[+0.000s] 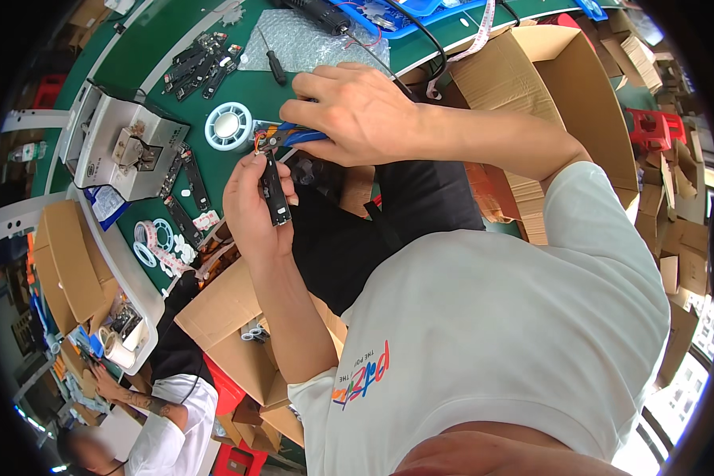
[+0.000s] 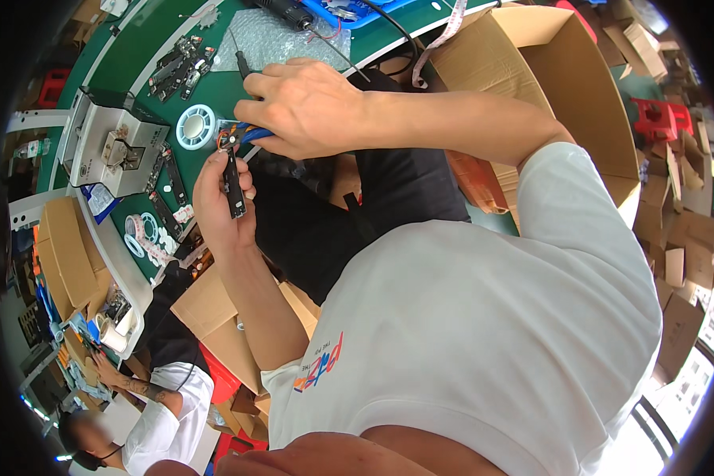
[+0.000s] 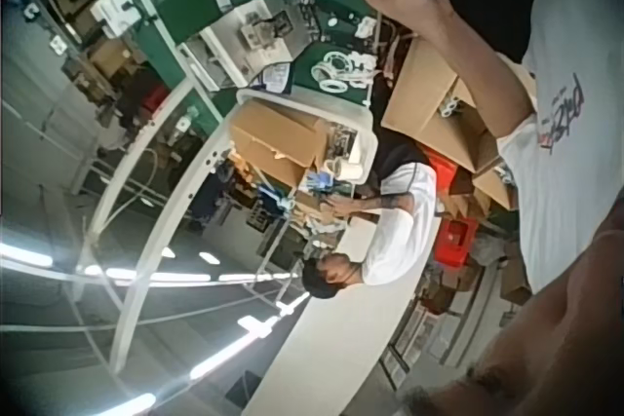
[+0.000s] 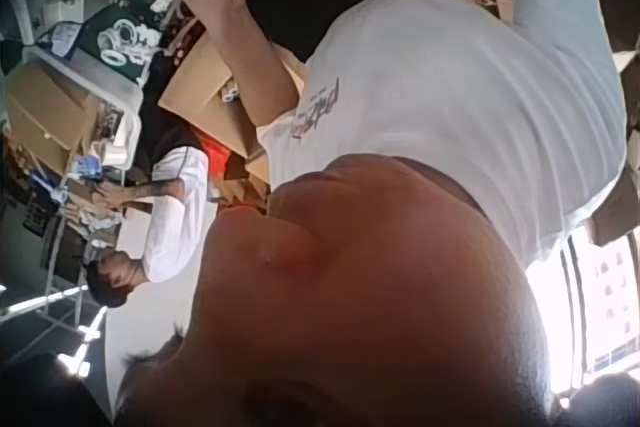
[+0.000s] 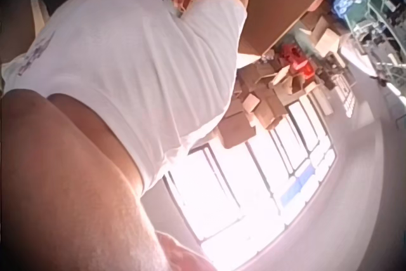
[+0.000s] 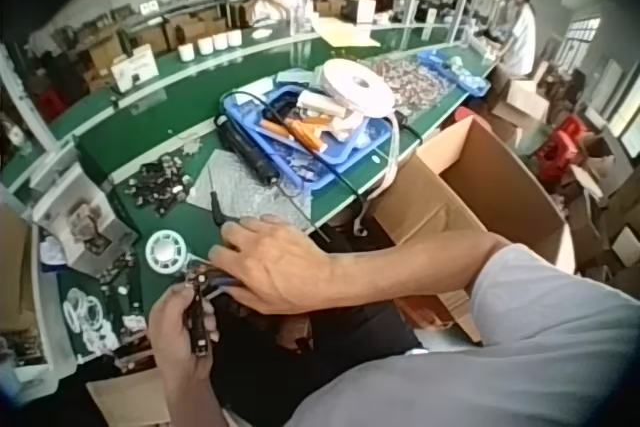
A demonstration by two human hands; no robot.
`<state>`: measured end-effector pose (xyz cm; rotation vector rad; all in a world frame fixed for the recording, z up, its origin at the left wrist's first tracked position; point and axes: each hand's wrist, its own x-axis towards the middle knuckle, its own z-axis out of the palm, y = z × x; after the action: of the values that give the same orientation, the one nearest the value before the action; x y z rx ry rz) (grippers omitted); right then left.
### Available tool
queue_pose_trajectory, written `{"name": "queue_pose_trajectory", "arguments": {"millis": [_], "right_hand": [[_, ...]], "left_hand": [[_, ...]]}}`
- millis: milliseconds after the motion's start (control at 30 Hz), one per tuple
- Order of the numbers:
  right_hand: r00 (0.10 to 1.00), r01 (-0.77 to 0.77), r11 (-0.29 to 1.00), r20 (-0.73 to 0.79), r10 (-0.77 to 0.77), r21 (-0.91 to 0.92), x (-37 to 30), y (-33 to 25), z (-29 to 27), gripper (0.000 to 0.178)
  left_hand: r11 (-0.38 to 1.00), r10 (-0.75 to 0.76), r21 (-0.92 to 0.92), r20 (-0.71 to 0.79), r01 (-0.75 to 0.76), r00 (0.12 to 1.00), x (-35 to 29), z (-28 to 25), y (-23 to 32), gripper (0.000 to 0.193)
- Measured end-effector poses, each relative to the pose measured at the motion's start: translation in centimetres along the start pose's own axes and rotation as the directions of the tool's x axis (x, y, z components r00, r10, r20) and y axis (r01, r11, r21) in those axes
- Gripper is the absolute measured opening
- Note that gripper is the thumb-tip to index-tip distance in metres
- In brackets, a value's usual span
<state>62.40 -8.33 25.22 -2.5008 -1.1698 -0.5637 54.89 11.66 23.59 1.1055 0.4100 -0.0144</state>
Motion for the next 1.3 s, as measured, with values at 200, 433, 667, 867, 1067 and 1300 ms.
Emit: {"name": "queue_pose_trajectory", "arguments": {"millis": [200, 433, 667, 867, 1067, 1300], "right_hand": [[0.997, -0.033, 0.999, 0.066, 0.030, 0.036, 0.1, 0.3, -0.5, 0.030], [0.992, -0.059, 0.997, 0.112, 0.053, 0.043, 0.4, 0.2, -0.7, 0.029], [0.987, -0.062, 0.997, 0.154, 0.056, 0.037, 0.7, 0.1, -1.0, 0.029], [0.982, -0.064, 0.995, 0.183, 0.049, 0.077, 0.9, 0.3, -1.2, 0.027], [0.989, -0.044, 0.995, 0.145, 0.030, 0.092, 0.7, 0.2, -1.0, 0.028], [1.000, -0.019, 0.998, 0.013, 0.018, 0.058, -0.1, -0.3, 0.4, 0.030]], "left_hand": [[0.994, 0.027, 0.107, -0.033, -0.024, 0.999, -0.4, 0.3, 0.1, 0.020], [0.988, 0.030, 0.156, -0.050, -0.022, 0.998, -0.6, 0.6, 0.2, 0.021], [0.981, 0.041, 0.193, -0.058, -0.029, 0.997, -0.7, 0.7, 0.3, 0.020], [0.976, 0.040, 0.218, -0.057, -0.027, 0.998, -0.7, 0.8, 0.3, 0.019], [0.988, 0.012, 0.154, -0.056, -0.003, 0.998, -0.5, 0.4, 0.3, 0.018], [1.000, 0.018, 0.016, -0.054, -0.017, 0.998, -0.1, 0.2, -0.4, 0.019]]}}
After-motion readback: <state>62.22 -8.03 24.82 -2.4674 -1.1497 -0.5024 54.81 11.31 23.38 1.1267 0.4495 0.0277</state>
